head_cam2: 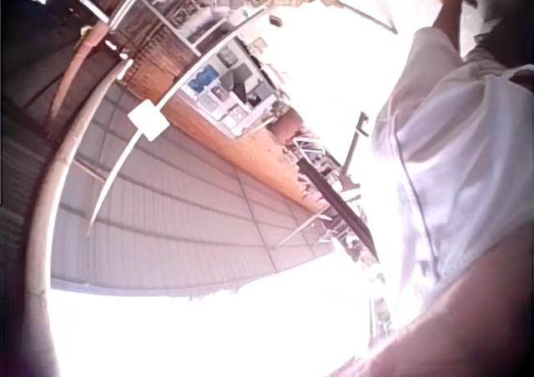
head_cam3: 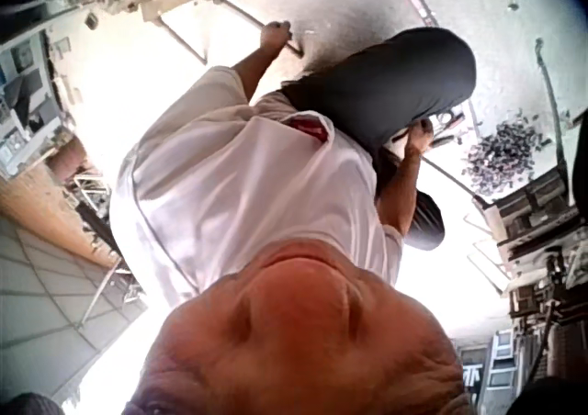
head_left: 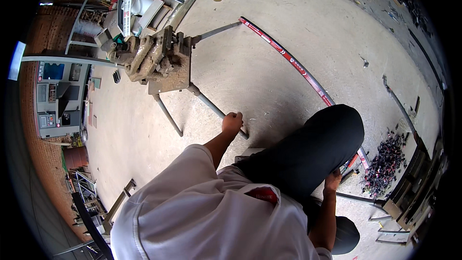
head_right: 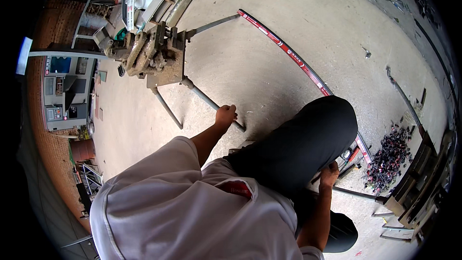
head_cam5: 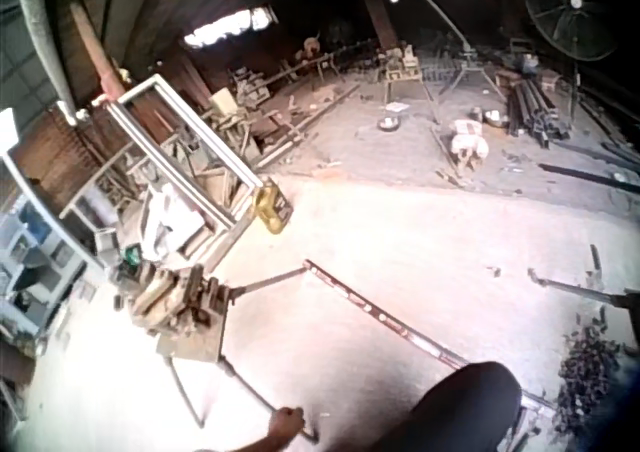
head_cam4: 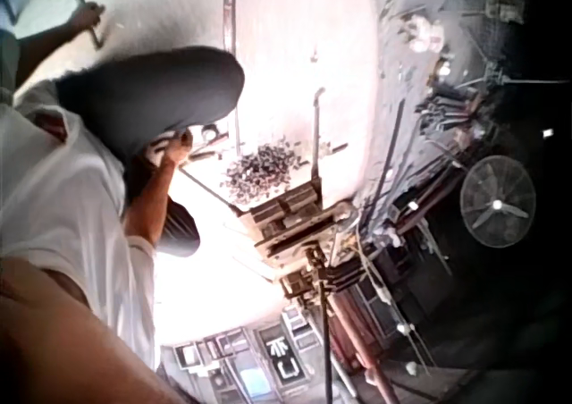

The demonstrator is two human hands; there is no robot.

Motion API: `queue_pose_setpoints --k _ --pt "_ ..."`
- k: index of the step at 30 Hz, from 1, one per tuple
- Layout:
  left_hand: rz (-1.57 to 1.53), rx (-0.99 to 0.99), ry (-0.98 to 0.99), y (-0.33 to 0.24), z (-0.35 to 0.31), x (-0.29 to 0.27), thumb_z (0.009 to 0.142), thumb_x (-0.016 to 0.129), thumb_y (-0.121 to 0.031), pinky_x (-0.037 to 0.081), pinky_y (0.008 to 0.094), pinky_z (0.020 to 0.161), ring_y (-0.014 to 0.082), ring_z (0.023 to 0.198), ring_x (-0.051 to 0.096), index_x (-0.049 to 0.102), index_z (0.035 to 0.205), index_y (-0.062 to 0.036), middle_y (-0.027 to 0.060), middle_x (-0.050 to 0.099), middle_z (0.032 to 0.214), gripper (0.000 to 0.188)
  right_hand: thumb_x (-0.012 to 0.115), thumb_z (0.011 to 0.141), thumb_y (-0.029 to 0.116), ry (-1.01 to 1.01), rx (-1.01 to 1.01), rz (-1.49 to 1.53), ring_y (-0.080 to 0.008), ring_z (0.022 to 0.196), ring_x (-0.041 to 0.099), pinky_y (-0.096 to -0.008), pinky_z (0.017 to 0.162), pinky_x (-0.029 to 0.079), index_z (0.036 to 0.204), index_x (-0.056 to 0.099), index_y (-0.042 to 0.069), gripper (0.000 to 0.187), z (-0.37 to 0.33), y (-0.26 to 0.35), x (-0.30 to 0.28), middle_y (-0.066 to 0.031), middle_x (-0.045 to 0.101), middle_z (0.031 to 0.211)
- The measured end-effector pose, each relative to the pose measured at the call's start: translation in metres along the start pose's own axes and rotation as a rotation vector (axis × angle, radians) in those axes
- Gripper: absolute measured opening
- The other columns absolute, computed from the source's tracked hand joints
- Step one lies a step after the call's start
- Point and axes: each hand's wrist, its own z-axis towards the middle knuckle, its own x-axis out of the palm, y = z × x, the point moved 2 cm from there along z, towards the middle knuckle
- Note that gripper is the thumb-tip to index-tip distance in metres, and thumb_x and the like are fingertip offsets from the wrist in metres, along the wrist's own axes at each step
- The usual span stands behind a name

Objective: The person measures a red window frame profile with a green tape measure, marks the cut line with a marker, and cuts the profile using a miter saw. The person then picks up the cut piece and walks across the workshop floor.

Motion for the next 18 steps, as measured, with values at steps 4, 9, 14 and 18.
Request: queue_pose_setpoints --k 4,9,14,18 --pt "0.144 -0.05 -0.241 0.01 -0.005 -0.05 0.094 0.06 -0.048 0.057 0.0468 0.093 0.0361 0.102 0.076 0.073 0.103 0.0039 0.0243 0.077 0.105 0.055 0.071 0.098 0.025 -0.001 0.262 -0.117 -0.0132 0.076 0.065 -0.0296 0.066 0.052 0.115 0.073 0.001 0.03 -0.005 -0.016 -0.016 -0.0044 0.073 0.091" --pt "0.145 -0.133 -0.29 -0.001 -0.01 -0.086 0.087 0.068 -0.054 0.052 0.0475 0.105 0.0409 0.122 0.068 0.063 0.129 0.002 0.0265 0.071 0.127 0.07 0.069 0.094 0.022 0.01 0.355 -0.108 -0.0128 0.077 0.064 -0.0296 0.062 0.052 0.114 0.073 0.004 0.028 -0.03 -0.009 -0.019 -0.0027 0.07 0.091" --pt "0.022 -0.01 -0.424 0.004 0.027 -0.091 0.084 0.075 -0.05 0.054 0.0463 0.098 0.0412 0.11 0.071 0.067 0.117 0.0064 0.0275 0.075 0.111 0.066 0.069 0.097 0.023 0.007 0.292 -0.054 -0.0123 0.076 0.062 -0.029 0.063 0.051 0.118 0.071 0.006 0.028 -0.039 0.017 -0.013 -0.001 0.068 0.089" --pt "-0.205 -0.028 -0.295 0.006 0.063 -0.091 0.088 0.075 -0.045 0.055 0.0433 0.083 0.0296 0.084 0.068 0.07 0.101 0.0061 0.0166 0.074 0.095 0.053 0.068 0.101 0.025 0.059 0.234 -0.062 -0.0184 0.086 0.068 -0.034 0.07 0.056 0.121 0.068 0.007 0.027 -0.049 0.022 -0.026 -0.0041 0.07 0.099"
